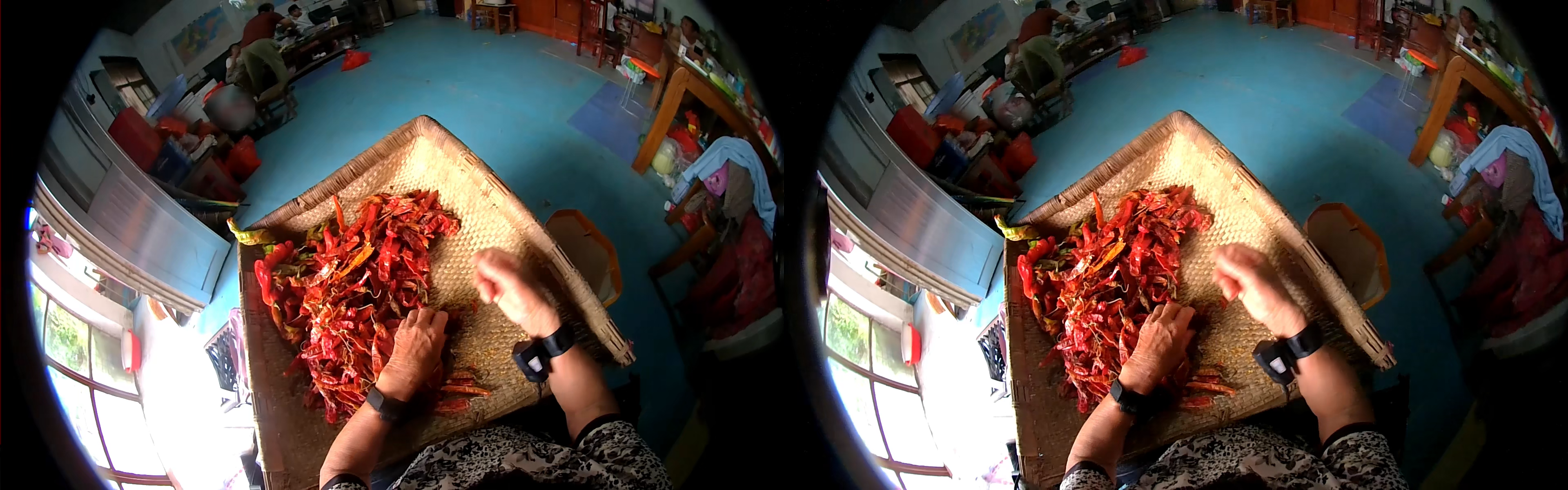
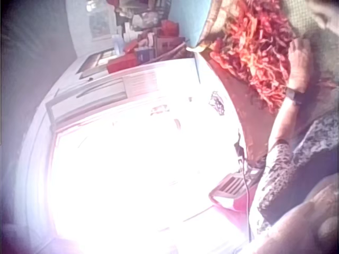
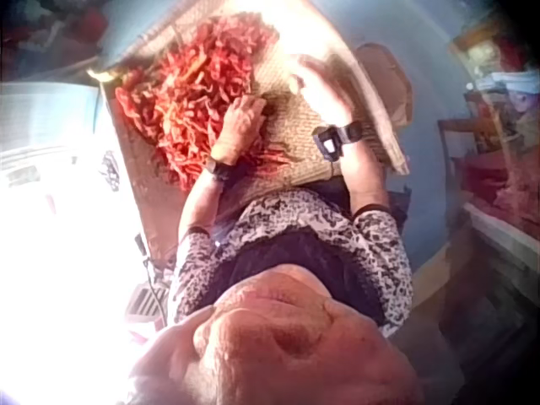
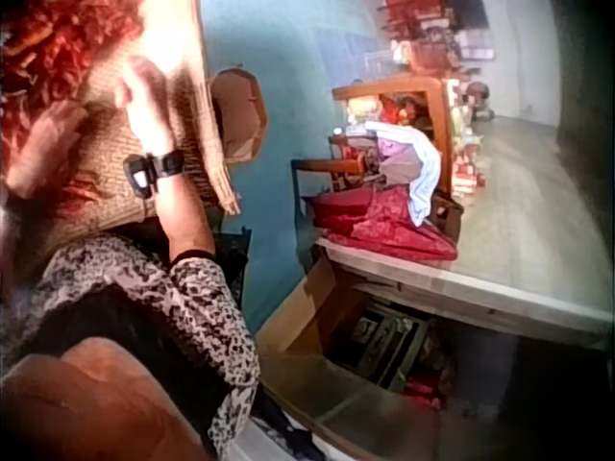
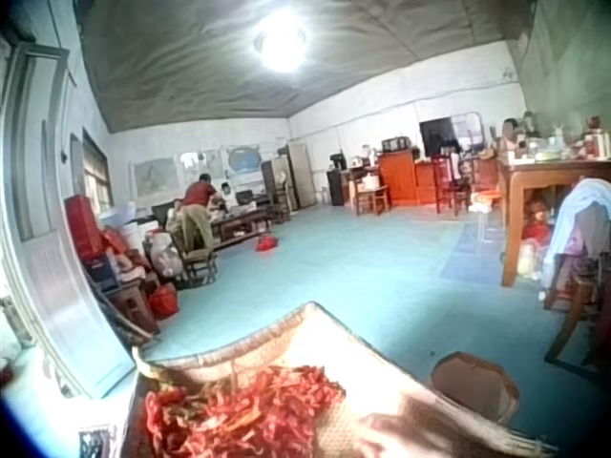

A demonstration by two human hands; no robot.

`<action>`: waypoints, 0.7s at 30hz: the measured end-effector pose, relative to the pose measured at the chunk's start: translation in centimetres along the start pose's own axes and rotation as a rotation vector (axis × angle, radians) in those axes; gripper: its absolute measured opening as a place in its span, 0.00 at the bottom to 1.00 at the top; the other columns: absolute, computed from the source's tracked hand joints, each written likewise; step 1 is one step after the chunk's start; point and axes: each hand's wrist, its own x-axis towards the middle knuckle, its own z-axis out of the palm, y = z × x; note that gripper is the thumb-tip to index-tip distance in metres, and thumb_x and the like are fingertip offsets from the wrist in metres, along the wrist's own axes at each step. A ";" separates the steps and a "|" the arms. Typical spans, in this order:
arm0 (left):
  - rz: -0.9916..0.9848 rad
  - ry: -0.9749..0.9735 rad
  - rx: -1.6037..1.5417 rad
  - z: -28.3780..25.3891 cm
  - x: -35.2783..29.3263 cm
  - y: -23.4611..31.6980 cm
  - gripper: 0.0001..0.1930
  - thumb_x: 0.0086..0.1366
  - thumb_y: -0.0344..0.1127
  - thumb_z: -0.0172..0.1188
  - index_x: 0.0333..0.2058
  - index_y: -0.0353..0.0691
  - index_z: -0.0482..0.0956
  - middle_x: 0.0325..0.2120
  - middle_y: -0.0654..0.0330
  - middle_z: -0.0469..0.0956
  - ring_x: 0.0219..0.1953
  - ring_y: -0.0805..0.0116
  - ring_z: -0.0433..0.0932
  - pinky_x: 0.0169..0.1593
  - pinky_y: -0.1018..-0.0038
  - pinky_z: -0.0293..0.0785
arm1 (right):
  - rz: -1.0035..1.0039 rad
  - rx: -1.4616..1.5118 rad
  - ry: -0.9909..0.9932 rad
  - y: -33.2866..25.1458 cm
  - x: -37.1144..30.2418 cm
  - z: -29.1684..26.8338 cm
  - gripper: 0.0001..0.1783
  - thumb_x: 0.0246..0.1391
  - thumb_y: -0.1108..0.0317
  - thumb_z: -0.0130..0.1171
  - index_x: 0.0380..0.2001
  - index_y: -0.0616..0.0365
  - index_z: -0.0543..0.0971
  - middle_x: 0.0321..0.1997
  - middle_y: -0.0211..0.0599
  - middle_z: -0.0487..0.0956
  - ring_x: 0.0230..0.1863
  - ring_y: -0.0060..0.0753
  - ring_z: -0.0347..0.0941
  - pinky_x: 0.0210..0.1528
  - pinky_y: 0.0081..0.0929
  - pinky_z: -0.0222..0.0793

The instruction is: The person sorts through a pile of dried red peppers in a woven tray by hand, picking up individual peppers to remove their stems and occasionally shifting the pile.

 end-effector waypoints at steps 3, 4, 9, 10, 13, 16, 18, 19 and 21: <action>-0.028 -0.009 -0.043 0.3 0.0 -0.9 0.14 0.51 0.28 0.61 0.39 0.38 0.72 0.31 0.55 0.72 0.37 0.54 0.73 0.42 0.64 0.71 | 0.062 -0.449 -0.152 1.2 -0.4 2.3 0.11 0.58 0.61 0.56 0.37 0.56 0.76 0.27 0.29 0.75 0.24 0.15 0.69 0.23 0.14 0.68; -0.012 -0.008 -0.088 0.3 0.0 -1.1 0.12 0.52 0.27 0.60 0.37 0.38 0.72 0.28 0.55 0.72 0.35 0.54 0.73 0.39 0.64 0.72 | 0.111 -0.496 -0.208 1.5 -0.4 2.6 0.10 0.58 0.63 0.55 0.38 0.58 0.75 0.28 0.29 0.76 0.26 0.14 0.69 0.25 0.14 0.68; -0.104 0.109 -0.263 -0.5 0.4 -1.0 0.10 0.52 0.25 0.58 0.35 0.37 0.72 0.26 0.53 0.74 0.31 0.53 0.75 0.35 0.64 0.73 | -0.192 -0.722 -0.189 3.4 -0.4 2.7 0.13 0.56 0.67 0.56 0.42 0.64 0.74 0.33 0.39 0.78 0.37 0.30 0.75 0.39 0.27 0.72; -0.141 0.170 -0.357 -0.8 0.6 -0.8 0.10 0.53 0.25 0.58 0.35 0.37 0.71 0.26 0.53 0.75 0.31 0.55 0.76 0.34 0.66 0.73 | -0.232 -0.726 -0.142 3.4 -0.5 2.7 0.13 0.55 0.68 0.56 0.42 0.64 0.74 0.35 0.42 0.78 0.40 0.35 0.76 0.41 0.30 0.72; -0.279 0.159 -0.639 -2.6 1.1 0.0 0.09 0.54 0.25 0.57 0.35 0.36 0.72 0.29 0.51 0.77 0.31 0.53 0.78 0.35 0.64 0.75 | -0.361 -0.925 -0.184 2.9 -0.6 2.8 0.13 0.54 0.71 0.55 0.42 0.64 0.75 0.35 0.46 0.79 0.39 0.43 0.76 0.39 0.32 0.72; -0.298 0.170 -0.699 -3.1 1.1 0.4 0.08 0.56 0.24 0.56 0.34 0.36 0.70 0.27 0.54 0.77 0.29 0.62 0.77 0.34 0.71 0.74 | -0.161 -0.949 -0.299 1.6 -0.9 3.3 0.13 0.52 0.72 0.55 0.41 0.64 0.75 0.34 0.49 0.79 0.37 0.48 0.77 0.36 0.35 0.71; -0.291 0.183 -0.744 -3.1 1.0 0.5 0.07 0.57 0.24 0.56 0.34 0.36 0.69 0.26 0.58 0.76 0.27 0.68 0.75 0.34 0.74 0.73 | -0.198 -0.951 -0.292 1.5 -1.2 3.6 0.11 0.51 0.73 0.56 0.38 0.64 0.75 0.30 0.49 0.77 0.32 0.46 0.77 0.32 0.35 0.70; -0.294 0.174 -0.759 -3.1 1.0 0.6 0.07 0.57 0.23 0.56 0.34 0.36 0.69 0.25 0.59 0.75 0.27 0.70 0.75 0.34 0.74 0.73 | -0.237 -0.955 -0.284 1.5 -1.3 3.6 0.09 0.49 0.73 0.57 0.35 0.65 0.75 0.26 0.50 0.76 0.28 0.45 0.77 0.28 0.35 0.68; -0.296 0.159 -0.776 -3.0 1.1 0.7 0.06 0.58 0.23 0.56 0.34 0.36 0.69 0.25 0.60 0.75 0.27 0.71 0.74 0.34 0.75 0.73 | -0.245 -0.947 -0.273 1.9 -1.2 3.3 0.09 0.49 0.73 0.57 0.35 0.65 0.75 0.27 0.51 0.76 0.29 0.49 0.76 0.29 0.37 0.68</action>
